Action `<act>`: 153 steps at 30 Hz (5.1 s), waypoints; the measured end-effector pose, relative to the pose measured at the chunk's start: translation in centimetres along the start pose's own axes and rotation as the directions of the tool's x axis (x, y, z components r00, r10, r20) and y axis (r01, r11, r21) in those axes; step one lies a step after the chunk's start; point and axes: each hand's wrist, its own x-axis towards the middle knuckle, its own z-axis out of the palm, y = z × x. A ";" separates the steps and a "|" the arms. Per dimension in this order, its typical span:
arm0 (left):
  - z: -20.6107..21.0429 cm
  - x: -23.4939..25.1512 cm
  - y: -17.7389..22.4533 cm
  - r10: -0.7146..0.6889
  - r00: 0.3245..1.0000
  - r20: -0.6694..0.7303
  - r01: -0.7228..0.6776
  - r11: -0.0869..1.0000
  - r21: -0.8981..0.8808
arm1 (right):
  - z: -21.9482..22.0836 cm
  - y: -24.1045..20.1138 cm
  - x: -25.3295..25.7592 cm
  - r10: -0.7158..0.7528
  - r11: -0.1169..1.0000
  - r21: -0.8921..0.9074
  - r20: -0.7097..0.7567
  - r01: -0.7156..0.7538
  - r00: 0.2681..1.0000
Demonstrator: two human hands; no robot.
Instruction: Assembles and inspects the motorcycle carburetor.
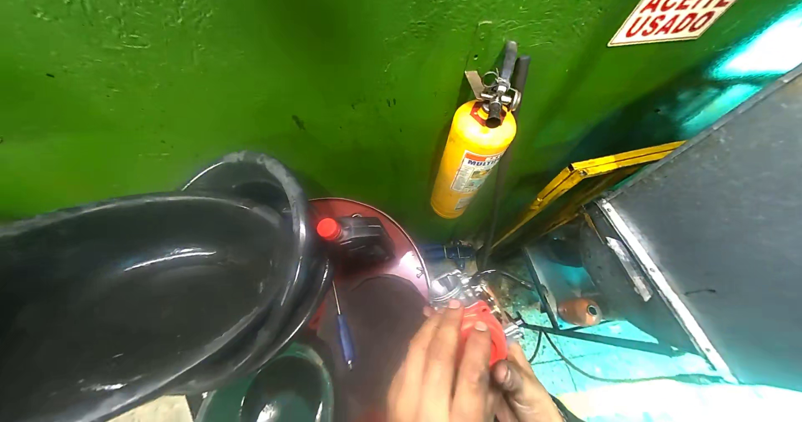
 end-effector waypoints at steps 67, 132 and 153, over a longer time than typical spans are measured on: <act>-1.2 -1.4 -3.6 -0.270 0.962 -0.037 0.249 0.928 -0.276 | -0.3 1.7 2.8 -0.334 0.557 -0.819 -0.072 0.135 0.940; 7.1 -1.5 -13.1 -0.442 0.837 0.323 0.543 0.746 -0.385 | -1.3 -1.5 4.3 0.204 0.938 -0.162 -0.456 -0.306 0.866; -0.6 -2.8 -4.5 -0.480 0.876 -0.039 0.399 0.768 -0.501 | 4.3 2.8 5.2 0.104 0.953 -0.237 -0.339 -0.192 0.935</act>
